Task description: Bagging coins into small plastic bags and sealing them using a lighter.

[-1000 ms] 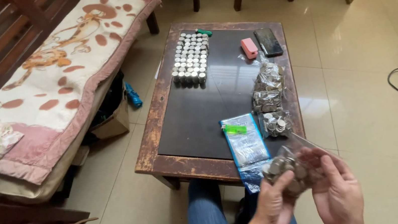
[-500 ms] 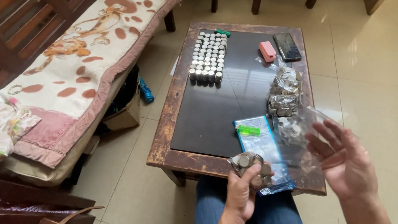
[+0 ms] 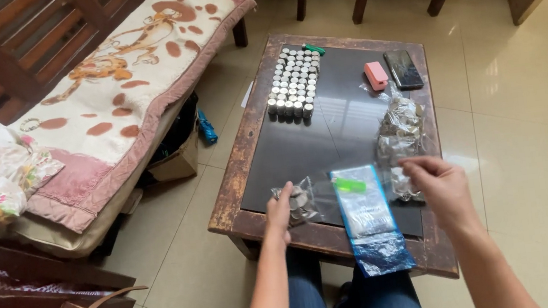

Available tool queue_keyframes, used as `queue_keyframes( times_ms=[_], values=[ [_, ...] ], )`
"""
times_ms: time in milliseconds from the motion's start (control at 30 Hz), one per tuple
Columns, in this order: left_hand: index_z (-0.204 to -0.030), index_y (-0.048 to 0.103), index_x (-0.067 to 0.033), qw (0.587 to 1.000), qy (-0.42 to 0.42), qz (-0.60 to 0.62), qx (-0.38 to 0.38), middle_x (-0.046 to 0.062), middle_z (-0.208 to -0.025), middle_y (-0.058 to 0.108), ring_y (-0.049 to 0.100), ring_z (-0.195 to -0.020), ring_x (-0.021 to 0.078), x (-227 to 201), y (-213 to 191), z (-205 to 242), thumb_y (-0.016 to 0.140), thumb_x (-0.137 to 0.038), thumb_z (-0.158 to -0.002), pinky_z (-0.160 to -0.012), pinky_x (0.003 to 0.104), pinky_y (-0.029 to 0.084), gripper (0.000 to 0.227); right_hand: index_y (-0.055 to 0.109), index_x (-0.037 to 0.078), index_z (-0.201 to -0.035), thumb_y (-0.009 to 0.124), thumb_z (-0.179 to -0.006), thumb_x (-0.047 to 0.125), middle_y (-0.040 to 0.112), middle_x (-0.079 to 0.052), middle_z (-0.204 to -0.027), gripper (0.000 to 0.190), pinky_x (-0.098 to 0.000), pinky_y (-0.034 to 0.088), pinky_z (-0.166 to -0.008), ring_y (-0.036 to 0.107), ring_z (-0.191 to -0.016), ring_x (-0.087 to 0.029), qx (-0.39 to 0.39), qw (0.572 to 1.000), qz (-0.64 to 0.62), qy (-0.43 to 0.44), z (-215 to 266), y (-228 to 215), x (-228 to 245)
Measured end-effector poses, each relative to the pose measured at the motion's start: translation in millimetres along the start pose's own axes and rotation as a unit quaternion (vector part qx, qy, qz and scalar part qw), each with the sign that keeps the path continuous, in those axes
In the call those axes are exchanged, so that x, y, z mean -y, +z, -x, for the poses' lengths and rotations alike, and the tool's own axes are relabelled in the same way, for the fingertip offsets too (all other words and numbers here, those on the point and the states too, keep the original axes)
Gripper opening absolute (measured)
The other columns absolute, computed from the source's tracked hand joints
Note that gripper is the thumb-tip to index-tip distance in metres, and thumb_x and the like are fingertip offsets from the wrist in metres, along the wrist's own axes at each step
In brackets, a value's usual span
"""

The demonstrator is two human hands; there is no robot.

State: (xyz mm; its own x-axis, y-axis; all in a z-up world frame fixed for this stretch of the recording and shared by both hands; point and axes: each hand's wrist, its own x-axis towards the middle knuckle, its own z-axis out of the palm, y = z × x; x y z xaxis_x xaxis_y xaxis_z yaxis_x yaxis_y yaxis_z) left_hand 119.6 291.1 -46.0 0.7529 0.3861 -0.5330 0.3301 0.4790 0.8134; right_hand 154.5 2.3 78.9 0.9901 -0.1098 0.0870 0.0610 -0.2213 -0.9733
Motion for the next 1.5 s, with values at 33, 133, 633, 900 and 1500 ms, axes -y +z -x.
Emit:
queue_keyframes(
  times_ms=[33, 133, 633, 900, 1500],
  values=[
    [-0.141, 0.073, -0.0010, 0.995, 0.022, -0.091, -0.018, 0.030, -0.143, 0.071, 0.062, -0.143, 0.0469, 7.4, -9.8, -32.7, 0.083, -0.066, -0.092, -0.117, 0.059, 0.051, 0.082, 0.088, 0.010, -0.114, 0.082, -0.101, 0.010, 0.077, -0.014, -0.085, 0.015, -0.0280, 0.056, -0.058, 0.064, -0.064, -0.014, 0.010, 1.000, 0.006, 0.016, 1.4, 8.1, -5.1],
    [-0.130, 0.082, -0.0155, 0.966, 0.046, -0.248, -0.051, 0.016, -0.130, 0.081, 0.071, -0.133, 0.0372, 19.5, -41.8, -106.3, 0.084, -0.075, -0.087, -0.110, 0.052, 0.058, 0.074, 0.089, 0.006, -0.111, 0.082, -0.098, 0.004, 0.080, -0.018, -0.085, 0.015, -0.0324, 0.061, -0.061, 0.070, -0.066, -0.019, 0.029, 0.998, 0.017, 0.056, -0.2, 33.3, -34.2],
    [-0.145, 0.065, -0.0177, 0.809, 0.122, -0.569, -0.088, 0.019, -0.143, 0.062, 0.067, -0.132, 0.0488, -54.9, -40.4, -96.2, 0.064, -0.055, -0.102, -0.105, 0.062, 0.056, 0.057, 0.080, -0.003, -0.094, 0.098, -0.089, 0.016, 0.068, -0.014, -0.075, 0.026, -0.0345, 0.063, -0.065, 0.066, -0.067, -0.018, -0.003, 0.988, -0.065, 0.140, -29.2, 81.7, -134.0],
    [-0.133, 0.069, -0.0033, 0.884, 0.090, -0.413, 0.199, 0.021, -0.120, 0.082, 0.075, -0.126, 0.0421, -115.6, 36.7, 59.1, 0.078, -0.057, -0.087, -0.110, 0.053, 0.054, 0.071, 0.073, -0.001, -0.077, 0.105, -0.080, 0.023, 0.062, -0.016, -0.059, 0.040, -0.0322, 0.050, -0.057, 0.062, -0.060, -0.018, 0.010, 0.994, -0.007, 0.104, -4.1, 110.1, -90.2],
    [-0.109, 0.066, -0.0205, 0.845, 0.333, -0.390, 0.151, 0.005, -0.102, 0.066, 0.077, -0.092, 0.0296, -108.1, 25.3, 53.4, 0.062, -0.008, -0.086, -0.092, 0.049, 0.060, 0.027, 0.086, 0.012, -0.100, 0.087, -0.094, 0.023, 0.073, -0.013, -0.070, 0.013, -0.0390, 0.057, -0.070, 0.069, -0.073, -0.022, 0.075, 0.992, 0.098, 0.040, -15.3, 101.8, -25.8]
  ],
)
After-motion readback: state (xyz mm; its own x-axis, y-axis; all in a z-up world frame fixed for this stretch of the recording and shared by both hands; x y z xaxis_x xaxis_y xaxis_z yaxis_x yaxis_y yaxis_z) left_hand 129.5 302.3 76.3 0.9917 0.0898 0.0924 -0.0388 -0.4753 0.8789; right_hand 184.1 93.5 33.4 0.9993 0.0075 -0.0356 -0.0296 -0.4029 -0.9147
